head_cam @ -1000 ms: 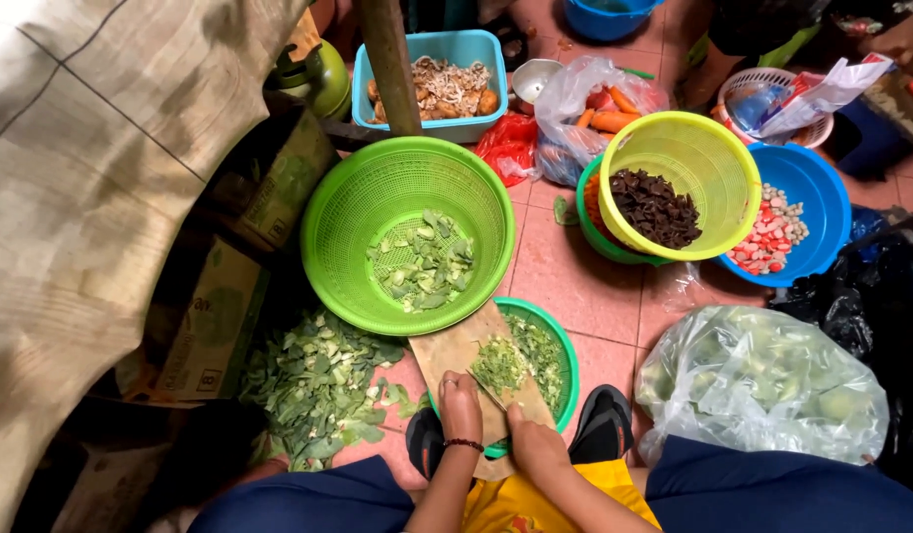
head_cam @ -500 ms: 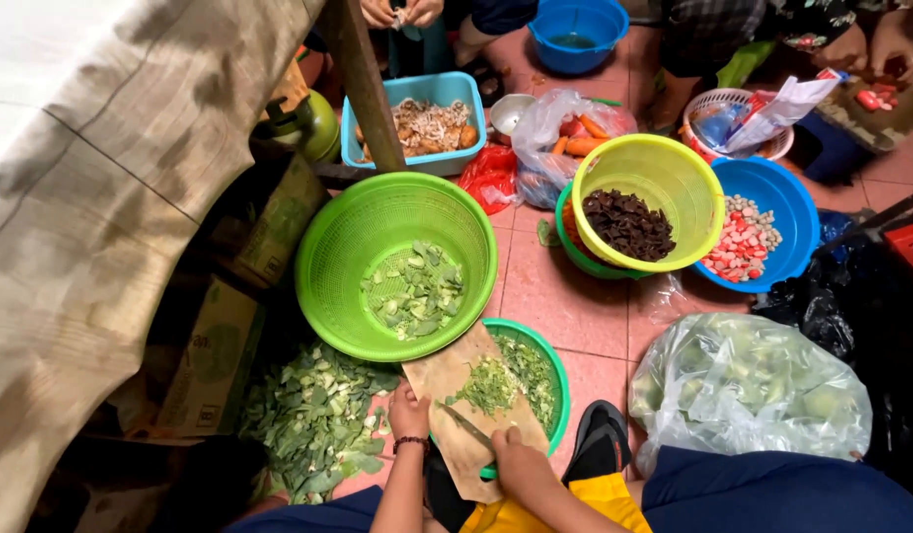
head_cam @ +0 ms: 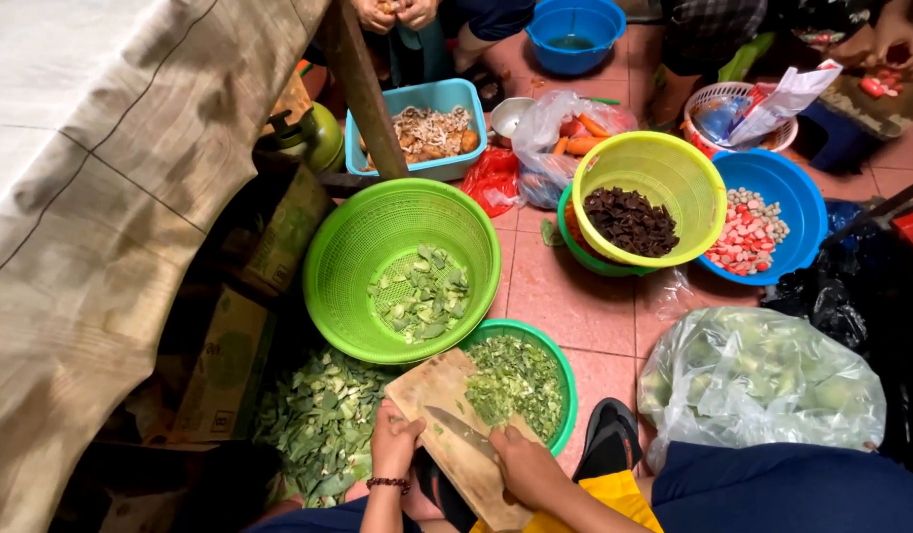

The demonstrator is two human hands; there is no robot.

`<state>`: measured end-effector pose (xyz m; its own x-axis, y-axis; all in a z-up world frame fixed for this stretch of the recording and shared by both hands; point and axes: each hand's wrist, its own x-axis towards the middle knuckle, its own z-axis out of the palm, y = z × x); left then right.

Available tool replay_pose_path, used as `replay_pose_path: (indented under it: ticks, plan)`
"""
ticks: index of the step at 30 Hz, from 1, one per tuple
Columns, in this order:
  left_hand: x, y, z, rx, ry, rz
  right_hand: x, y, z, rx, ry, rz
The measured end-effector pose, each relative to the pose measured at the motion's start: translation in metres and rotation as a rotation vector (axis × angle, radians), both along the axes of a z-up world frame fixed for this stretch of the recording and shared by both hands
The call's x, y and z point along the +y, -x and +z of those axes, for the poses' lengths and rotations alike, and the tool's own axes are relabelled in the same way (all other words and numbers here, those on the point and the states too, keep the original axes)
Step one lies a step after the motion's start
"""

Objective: The recorder is chopping green vegetables using a knife and a wooden cutting board on a low workspace.

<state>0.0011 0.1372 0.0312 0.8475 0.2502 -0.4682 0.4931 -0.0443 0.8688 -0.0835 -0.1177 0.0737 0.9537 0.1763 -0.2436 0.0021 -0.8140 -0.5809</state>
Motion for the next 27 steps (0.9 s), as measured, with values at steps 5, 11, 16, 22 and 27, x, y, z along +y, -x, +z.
replay_pose_path:
  ticks: [5, 11, 16, 22, 27]
  plan:
    - [0.021, 0.0, 0.014, 0.013, 0.11, 0.002, -0.016, -0.019, -0.03, 0.089, 0.159, -0.042]
    - [0.063, 0.004, 0.0, 0.004, 0.156, 0.014, -0.034, -0.051, -0.061, 0.107, 0.288, -0.158]
    - [0.07, 0.011, 0.005, 0.042, 0.283, 0.053, -0.035, -0.075, -0.012, 0.308, 0.167, -0.256]
    - [0.051, 0.01, -0.042, 0.177, 0.479, 0.06, -0.053, -0.05, 0.006, 0.256, 0.289, -0.149]
    - [0.013, -0.014, -0.06, 0.215, 0.491, -0.005, -0.058, -0.018, 0.016, 0.252, 0.263, -0.157]
